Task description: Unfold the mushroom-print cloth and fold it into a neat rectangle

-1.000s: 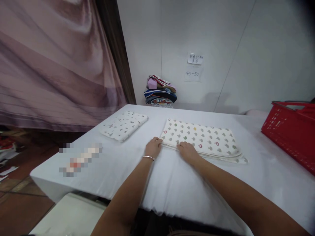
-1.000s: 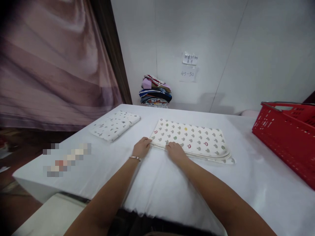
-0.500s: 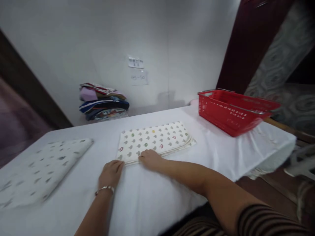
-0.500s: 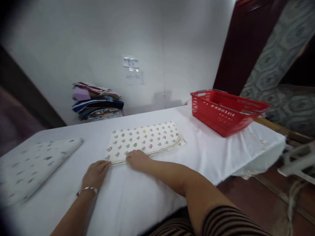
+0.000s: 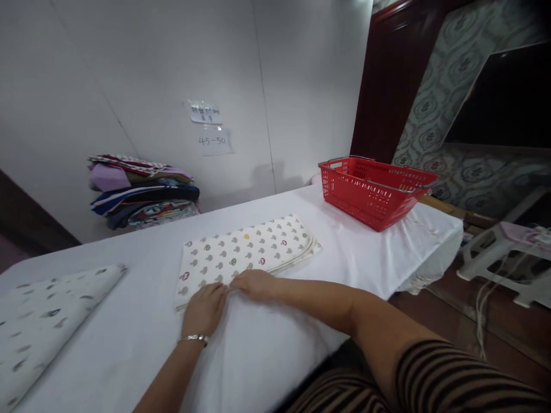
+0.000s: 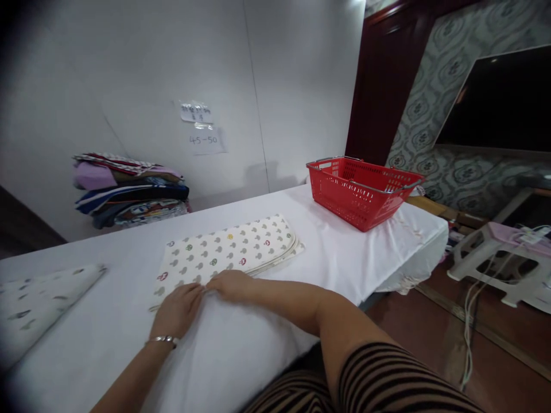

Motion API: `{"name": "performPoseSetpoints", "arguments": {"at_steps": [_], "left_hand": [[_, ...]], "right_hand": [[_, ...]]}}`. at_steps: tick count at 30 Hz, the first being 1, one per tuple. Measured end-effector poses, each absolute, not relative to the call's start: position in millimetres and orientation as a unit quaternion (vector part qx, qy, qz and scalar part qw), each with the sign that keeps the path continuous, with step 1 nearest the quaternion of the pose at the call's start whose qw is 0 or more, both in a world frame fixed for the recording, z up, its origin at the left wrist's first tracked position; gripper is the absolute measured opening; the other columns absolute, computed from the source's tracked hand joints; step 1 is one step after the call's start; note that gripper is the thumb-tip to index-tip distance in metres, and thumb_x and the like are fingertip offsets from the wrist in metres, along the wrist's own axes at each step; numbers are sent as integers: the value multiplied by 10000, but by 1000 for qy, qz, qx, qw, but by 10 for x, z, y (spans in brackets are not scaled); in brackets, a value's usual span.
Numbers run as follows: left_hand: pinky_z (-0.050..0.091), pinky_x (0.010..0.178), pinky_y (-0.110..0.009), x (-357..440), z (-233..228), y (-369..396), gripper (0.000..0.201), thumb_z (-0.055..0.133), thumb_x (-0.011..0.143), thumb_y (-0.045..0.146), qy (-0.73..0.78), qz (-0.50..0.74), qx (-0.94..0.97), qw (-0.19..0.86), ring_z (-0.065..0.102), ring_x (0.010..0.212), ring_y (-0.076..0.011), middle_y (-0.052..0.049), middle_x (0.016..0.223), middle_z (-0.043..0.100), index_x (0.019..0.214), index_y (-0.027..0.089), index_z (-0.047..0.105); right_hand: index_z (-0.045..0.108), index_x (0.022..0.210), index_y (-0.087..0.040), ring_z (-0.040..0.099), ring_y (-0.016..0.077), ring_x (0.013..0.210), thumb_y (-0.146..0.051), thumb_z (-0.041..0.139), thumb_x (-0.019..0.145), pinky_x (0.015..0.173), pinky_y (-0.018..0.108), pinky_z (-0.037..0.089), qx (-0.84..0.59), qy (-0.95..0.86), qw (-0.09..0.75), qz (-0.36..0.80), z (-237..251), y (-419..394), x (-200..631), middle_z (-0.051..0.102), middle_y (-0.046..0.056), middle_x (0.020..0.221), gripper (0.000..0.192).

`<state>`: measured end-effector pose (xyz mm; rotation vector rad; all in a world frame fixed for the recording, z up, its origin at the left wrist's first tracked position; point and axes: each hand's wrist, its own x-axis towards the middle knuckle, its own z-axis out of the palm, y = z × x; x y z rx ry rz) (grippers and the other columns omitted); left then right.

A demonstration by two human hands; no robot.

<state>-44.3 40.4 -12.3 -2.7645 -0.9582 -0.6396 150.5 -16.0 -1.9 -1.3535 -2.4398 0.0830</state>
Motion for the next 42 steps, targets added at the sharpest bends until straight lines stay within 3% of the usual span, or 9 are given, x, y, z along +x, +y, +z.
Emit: {"name": "performPoseSetpoints", "arguments": {"at_steps": [3,7,13,18,24,27,32,37,42], "left_hand": [[481,807,-362,-377,-192,402,345,355,845,305,-331,-217,-916,60,597,911,-224,-71,957,677,895,210,683],[483,792,-373,-400,-268,450,326,376,829,305,-336,-237,-910,49,596,905,-231,-70,942,678,873,222,688],[485,778,-379,-381,-243,431,348,361,832,306,-342,-231,-910,46,597,896,-237,-71,930,679,871,210,693],[484,785,-374,-397,-224,423,347,362,833,318,-337,-226,-913,41,599,902,-232,-66,945,679,882,219,691],[481,796,-372,-419,-245,440,341,366,828,316,-331,-231,-914,38,600,900,-230,-68,946,677,889,221,688],[479,788,-366,-425,-251,444,352,360,835,327,-328,-229,-916,33,596,901,-229,-67,949,675,899,220,688],[474,789,-367,-427,-270,460,349,366,836,333,-329,-221,-918,28,589,908,-230,-62,957,672,912,220,688],[468,802,-367,-422,-264,447,356,366,843,322,-322,-228,-919,24,584,907,-227,-71,960,669,915,197,692],[464,800,-369,-419,-250,424,348,370,848,317,-318,-232,-919,31,579,916,-229,-68,962,668,928,201,688]], "right_hand": [[620,1033,-159,543,144,1010,-40,462,759,901,258,385,-483,-841,237,45,65,-344,1883,647,40,1051,338],[641,1006,-206,542,130,1043,-132,460,817,902,250,392,-725,-591,346,72,162,-652,2678,637,17,1095,272],[618,1023,-108,621,150,743,-252,407,876,647,233,454,-856,-399,309,117,234,-791,3575,674,89,896,295],[636,963,-88,601,134,589,-401,489,846,525,201,416,-875,-363,256,194,241,-599,3657,669,76,711,365],[563,1136,-103,631,169,716,-358,640,752,579,203,434,-886,-350,227,201,333,-436,3662,675,92,823,467],[529,1175,-112,641,177,668,-373,635,764,559,222,463,-885,-342,225,222,368,-469,3645,678,95,816,498],[527,1116,-48,596,183,438,-400,606,799,442,277,491,-866,-321,222,313,398,-557,3536,654,100,601,480],[493,1173,-64,608,156,470,-314,571,843,472,238,504,-841,-329,253,347,401,-585,3511,639,55,561,421],[400,1297,-132,592,105,507,-252,522,867,513,199,483,-841,-357,280,296,327,-576,3605,644,19,638,464]]}}
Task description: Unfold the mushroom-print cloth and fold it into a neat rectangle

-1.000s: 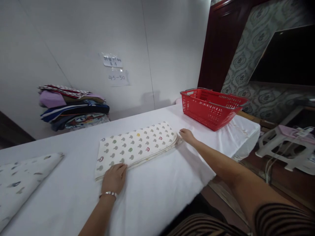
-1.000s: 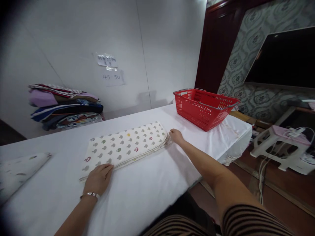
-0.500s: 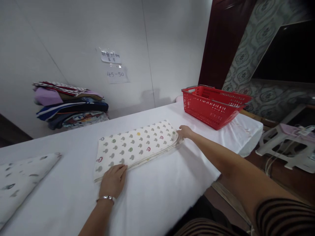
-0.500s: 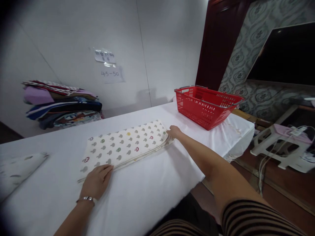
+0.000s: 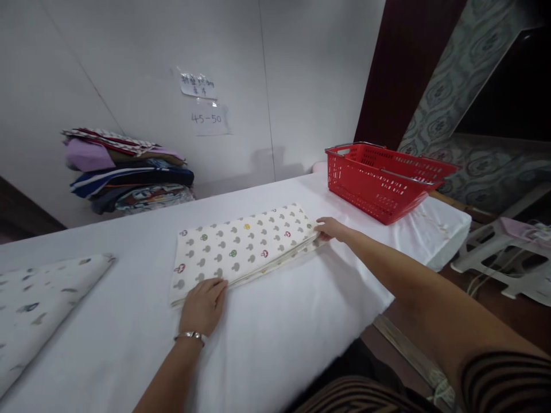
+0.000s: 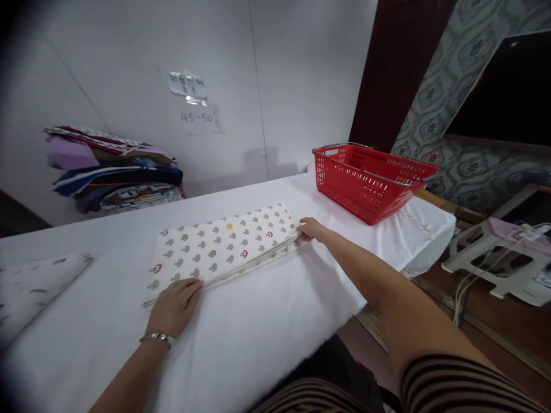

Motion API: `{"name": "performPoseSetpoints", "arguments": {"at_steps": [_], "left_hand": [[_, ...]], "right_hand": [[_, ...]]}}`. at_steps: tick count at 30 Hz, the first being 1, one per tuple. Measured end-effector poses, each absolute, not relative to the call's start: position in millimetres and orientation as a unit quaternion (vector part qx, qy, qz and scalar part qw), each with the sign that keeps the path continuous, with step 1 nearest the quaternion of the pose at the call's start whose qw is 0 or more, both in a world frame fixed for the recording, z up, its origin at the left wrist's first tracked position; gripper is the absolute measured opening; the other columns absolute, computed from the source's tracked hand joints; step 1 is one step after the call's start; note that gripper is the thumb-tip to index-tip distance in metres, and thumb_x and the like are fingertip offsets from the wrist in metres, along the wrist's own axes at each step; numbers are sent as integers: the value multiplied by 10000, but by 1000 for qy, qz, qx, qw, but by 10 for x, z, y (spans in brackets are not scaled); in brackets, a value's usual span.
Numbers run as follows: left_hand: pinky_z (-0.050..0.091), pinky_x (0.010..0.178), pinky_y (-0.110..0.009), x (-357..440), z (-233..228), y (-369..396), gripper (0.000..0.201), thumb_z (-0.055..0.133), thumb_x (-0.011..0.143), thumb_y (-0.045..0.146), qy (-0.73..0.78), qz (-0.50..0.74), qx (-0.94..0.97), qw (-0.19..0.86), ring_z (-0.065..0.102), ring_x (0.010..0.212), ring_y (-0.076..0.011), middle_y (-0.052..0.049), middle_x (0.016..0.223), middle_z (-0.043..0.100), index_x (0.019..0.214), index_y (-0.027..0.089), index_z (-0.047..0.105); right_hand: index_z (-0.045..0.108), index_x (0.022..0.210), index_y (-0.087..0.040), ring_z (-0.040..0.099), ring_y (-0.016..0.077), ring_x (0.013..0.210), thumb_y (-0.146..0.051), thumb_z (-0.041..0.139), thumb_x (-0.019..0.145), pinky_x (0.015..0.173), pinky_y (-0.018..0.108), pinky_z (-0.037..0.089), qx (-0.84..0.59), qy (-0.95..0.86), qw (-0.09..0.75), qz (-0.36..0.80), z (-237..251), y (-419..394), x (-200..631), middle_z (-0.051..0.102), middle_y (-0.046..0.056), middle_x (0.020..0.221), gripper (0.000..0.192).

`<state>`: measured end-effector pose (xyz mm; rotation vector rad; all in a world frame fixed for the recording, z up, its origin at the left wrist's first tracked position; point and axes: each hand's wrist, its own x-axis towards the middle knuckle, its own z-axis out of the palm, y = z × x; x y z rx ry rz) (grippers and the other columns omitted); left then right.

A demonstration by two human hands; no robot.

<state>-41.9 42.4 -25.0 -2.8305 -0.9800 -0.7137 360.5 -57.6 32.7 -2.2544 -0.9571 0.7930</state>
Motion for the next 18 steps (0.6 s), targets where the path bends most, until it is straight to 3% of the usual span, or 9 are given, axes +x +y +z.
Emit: {"name": "performPoseSetpoints", "arguments": {"at_steps": [6,13,18], "left_hand": [[463,794,-368,-418,-256,406,330,373,860,297,-314,-234,-919,35,574,907,-222,-67,956,663,928,195,679],[459,792,-366,-404,-247,380,312,380,859,275,-318,-235,-918,30,567,899,-216,-65,947,657,920,196,676],[457,801,-368,-422,-260,380,297,391,851,266,-314,-230,-921,34,565,915,-219,-69,964,653,945,198,665]], "right_hand": [[417,1306,-154,576,131,532,-256,579,789,564,231,457,-867,-394,228,201,115,-586,3675,642,10,659,552],[465,1265,-195,597,205,854,-339,530,818,721,275,429,-872,-449,155,117,59,-666,3632,657,81,968,475],[444,1277,-181,553,255,984,-383,409,885,777,340,420,-865,-476,150,50,129,-817,3486,611,130,1079,442]]}}
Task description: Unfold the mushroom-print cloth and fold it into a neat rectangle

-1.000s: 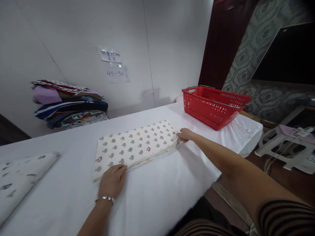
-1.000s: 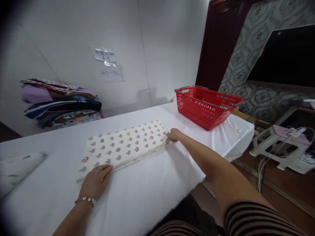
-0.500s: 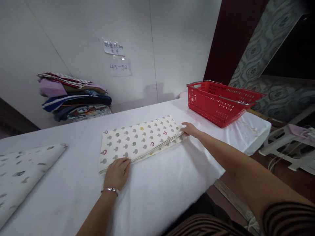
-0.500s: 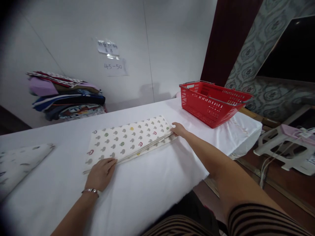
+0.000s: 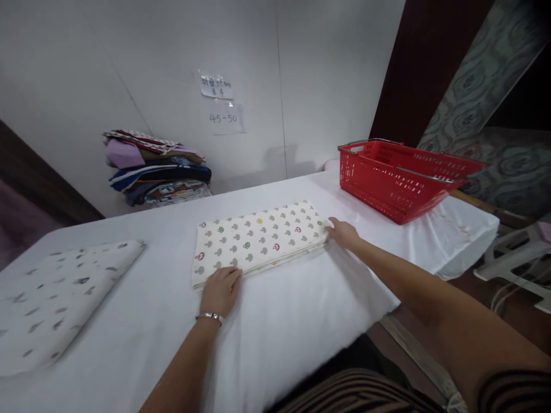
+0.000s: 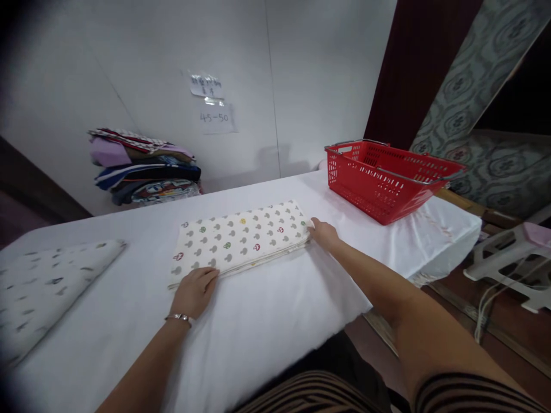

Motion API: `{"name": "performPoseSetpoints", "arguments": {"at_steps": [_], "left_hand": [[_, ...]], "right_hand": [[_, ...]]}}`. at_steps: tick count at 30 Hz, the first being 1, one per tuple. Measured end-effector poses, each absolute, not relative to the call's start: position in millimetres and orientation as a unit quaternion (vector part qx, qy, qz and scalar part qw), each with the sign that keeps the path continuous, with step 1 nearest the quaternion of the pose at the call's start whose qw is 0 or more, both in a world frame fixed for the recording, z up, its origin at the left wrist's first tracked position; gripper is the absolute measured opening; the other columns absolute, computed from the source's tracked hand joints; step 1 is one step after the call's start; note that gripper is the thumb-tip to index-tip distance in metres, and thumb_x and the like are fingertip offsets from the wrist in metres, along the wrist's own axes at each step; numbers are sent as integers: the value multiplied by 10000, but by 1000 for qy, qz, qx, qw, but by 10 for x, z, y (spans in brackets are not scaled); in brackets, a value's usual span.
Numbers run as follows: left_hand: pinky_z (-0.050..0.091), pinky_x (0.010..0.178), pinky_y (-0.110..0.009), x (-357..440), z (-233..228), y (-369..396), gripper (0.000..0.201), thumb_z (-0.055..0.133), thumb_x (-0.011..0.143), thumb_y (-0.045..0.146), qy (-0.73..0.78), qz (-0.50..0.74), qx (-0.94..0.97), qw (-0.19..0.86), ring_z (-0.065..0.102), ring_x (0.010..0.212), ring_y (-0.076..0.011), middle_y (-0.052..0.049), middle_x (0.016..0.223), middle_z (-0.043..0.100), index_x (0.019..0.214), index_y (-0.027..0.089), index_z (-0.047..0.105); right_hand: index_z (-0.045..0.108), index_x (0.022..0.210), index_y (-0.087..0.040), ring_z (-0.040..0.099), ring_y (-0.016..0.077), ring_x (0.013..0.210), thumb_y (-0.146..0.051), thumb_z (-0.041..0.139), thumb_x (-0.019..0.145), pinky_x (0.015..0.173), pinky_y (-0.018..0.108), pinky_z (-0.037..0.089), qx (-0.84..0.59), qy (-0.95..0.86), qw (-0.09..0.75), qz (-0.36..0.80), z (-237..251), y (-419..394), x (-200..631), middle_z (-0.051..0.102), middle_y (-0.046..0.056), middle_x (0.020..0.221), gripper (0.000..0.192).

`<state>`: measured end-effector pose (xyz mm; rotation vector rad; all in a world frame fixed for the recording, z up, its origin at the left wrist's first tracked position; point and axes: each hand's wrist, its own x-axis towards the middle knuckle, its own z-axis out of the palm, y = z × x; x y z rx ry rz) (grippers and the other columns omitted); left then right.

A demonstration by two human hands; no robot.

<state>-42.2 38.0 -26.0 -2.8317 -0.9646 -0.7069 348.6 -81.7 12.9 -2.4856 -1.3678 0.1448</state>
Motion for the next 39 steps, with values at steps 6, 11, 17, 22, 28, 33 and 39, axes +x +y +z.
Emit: {"name": "performPoseSetpoints", "arguments": {"at_steps": [6,11,17,22,28,33,39], "left_hand": [[442,836,-391,-385,-251,340,318,420,853,282,-311,-227,-921,57,543,984,-242,-101,1050,627,1085,162,602],[409,876,-403,-103,-116,208,287,450,853,247,-273,-192,-940,68,521,1026,-243,-96,1098,609,1096,175,586],[411,849,-368,376,-49,130,268,480,845,213,-267,-142,-952,51,510,1014,-226,-87,1114,588,1096,182,569],[413,807,-348,524,-106,142,211,452,872,247,-294,-121,-947,47,512,936,-210,-65,1046,592,1022,208,596],[415,774,-324,502,-118,160,230,424,894,308,-292,-128,-947,39,513,892,-192,-61,999,592,986,209,610],[406,793,-339,566,-98,133,247,446,881,358,-299,-143,-943,43,505,937,-199,-64,1034,584,1015,219,600],[397,759,-340,688,-70,97,245,420,892,369,-304,-131,-943,45,503,934,-201,-54,1016,587,993,236,600]], "right_hand": [[560,1120,-176,483,224,1069,-229,445,853,888,355,380,-636,-737,206,-97,-3,-1041,3322,572,111,1133,295],[580,1075,-168,492,229,1057,-117,443,826,863,371,372,-577,-789,172,-127,-92,-1019,3388,596,107,1103,288],[603,1057,-159,545,214,965,-147,432,869,838,344,371,-596,-784,133,-116,-94,-903,3464,635,105,1039,254],[592,1112,-168,544,210,996,-150,414,877,864,340,361,-588,-794,112,-102,-95,-863,3528,631,103,1080,296],[584,1139,-164,553,217,997,-167,386,897,855,343,369,-587,-798,97,-98,-107,-821,3627,635,103,1082,312],[587,1130,-149,581,209,949,-137,381,889,818,331,389,-573,-808,87,-107,-83,-809,3631,649,111,1055,317],[580,1126,-149,593,202,938,-134,379,894,811,330,390,-576,-804,87,-118,-56,-816,3644,655,100,1042,308]]}}
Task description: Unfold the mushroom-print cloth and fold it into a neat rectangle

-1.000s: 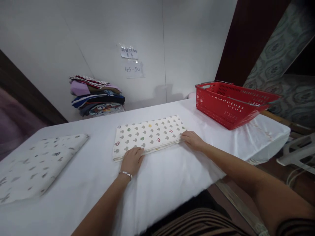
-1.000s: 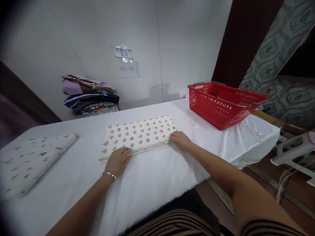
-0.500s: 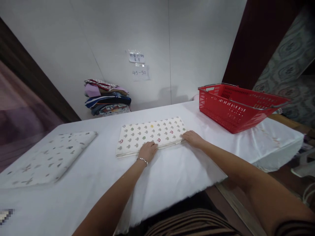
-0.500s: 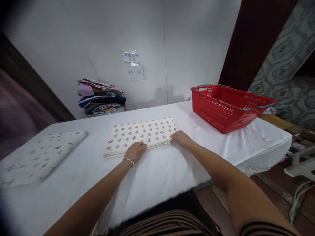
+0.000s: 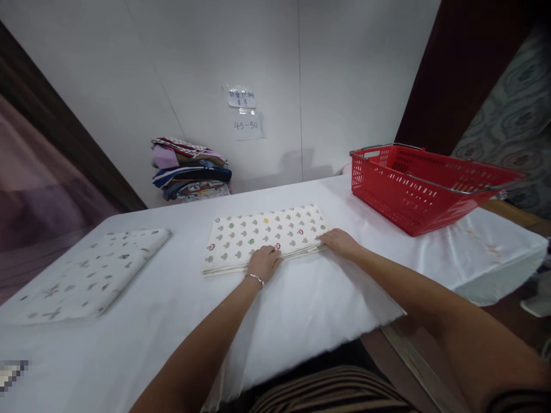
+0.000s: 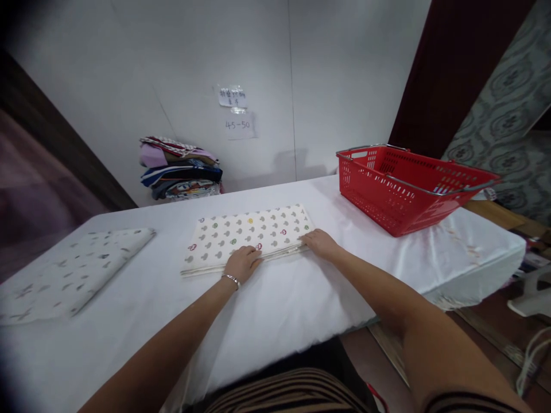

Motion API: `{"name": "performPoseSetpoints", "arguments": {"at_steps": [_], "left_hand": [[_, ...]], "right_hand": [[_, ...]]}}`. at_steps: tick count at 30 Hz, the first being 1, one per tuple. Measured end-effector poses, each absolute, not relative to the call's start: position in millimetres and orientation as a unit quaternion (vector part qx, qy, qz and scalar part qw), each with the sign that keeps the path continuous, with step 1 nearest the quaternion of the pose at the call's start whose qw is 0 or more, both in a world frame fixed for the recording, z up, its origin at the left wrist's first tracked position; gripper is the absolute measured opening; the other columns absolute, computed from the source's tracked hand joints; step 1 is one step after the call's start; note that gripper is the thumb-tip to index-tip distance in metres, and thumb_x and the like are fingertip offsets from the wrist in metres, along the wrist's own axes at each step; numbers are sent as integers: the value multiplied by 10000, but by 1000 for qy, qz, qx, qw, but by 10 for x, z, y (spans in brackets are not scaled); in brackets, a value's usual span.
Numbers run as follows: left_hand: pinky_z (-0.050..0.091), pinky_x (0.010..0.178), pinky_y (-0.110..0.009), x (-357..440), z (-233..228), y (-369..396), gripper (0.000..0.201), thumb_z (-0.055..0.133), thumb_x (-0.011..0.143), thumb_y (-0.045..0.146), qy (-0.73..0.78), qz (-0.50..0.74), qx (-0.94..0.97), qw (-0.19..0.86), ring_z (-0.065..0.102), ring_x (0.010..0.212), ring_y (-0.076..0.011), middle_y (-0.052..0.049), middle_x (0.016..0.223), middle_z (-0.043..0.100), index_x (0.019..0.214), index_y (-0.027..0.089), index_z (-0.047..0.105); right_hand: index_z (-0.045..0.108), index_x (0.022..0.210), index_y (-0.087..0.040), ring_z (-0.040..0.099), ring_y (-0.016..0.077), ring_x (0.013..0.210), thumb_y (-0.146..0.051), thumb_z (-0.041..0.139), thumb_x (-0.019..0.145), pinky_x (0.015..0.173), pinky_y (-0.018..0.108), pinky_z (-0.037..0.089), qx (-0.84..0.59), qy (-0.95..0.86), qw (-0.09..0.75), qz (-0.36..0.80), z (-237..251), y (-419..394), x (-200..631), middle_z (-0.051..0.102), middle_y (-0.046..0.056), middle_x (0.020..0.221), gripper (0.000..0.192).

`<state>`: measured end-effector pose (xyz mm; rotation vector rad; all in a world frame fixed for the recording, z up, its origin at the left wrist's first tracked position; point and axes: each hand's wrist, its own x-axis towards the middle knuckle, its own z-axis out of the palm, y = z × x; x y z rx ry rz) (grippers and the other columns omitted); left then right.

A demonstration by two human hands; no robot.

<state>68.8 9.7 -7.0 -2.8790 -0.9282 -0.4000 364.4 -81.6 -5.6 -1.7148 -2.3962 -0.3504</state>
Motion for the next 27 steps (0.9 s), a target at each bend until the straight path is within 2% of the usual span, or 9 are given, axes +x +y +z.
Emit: {"name": "performPoseSetpoints", "arguments": {"at_steps": [4,8,10,14,19,23,27], "left_hand": [[386,746,-337,731,-63,80,254,386,906,337,-305,-100,-945,68,514,904,-202,-69,980,598,1003,220,589],[377,757,-343,744,-66,92,271,360,885,153,-277,-68,-953,100,517,898,-206,-82,962,601,1061,198,562],[377,753,-345,744,-49,120,318,347,864,89,-267,-62,-956,108,518,895,-207,-88,966,601,1083,190,553],[387,750,-348,747,-8,164,339,340,874,110,-293,-78,-946,110,522,893,-202,-87,1000,603,1140,201,529],[397,765,-368,775,-88,89,321,342,874,121,-280,-77,-951,103,506,924,-216,-82,998,605,1084,224,561],[398,775,-370,785,-148,33,305,361,867,124,-281,-85,-949,110,487,960,-223,-84,1080,573,1070,234,560],[397,780,-367,784,-135,33,320,352,862,100,-273,-87,-952,106,489,940,-220,-86,1020,573,1065,230,562]], "right_hand": [[570,1140,-151,584,200,965,-127,400,880,817,327,384,-576,-805,84,-113,-95,-810,3650,644,107,1070,311],[557,1155,-142,582,201,963,-146,372,898,818,322,381,-562,-816,71,-116,-68,-803,3660,641,110,1072,316],[559,1146,-150,590,199,926,-160,388,893,793,311,385,-551,-825,51,-112,12,-777,3672,649,103,1046,305],[591,1049,-168,598,186,788,-173,423,877,702,286,378,-560,-819,21,-120,224,-672,3711,665,80,926,240],[591,1028,-154,576,199,900,-157,434,871,781,305,371,-554,-819,44,-139,151,-701,3721,645,109,987,222],[561,1111,-135,550,215,1005,-157,427,876,835,331,387,-550,-821,68,-136,-84,-874,3689,610,125,1098,272],[552,1149,-145,528,221,1070,-142,394,887,879,358,394,-570,-805,79,-145,-194,-928,3679,587,126,1155,306]]}}
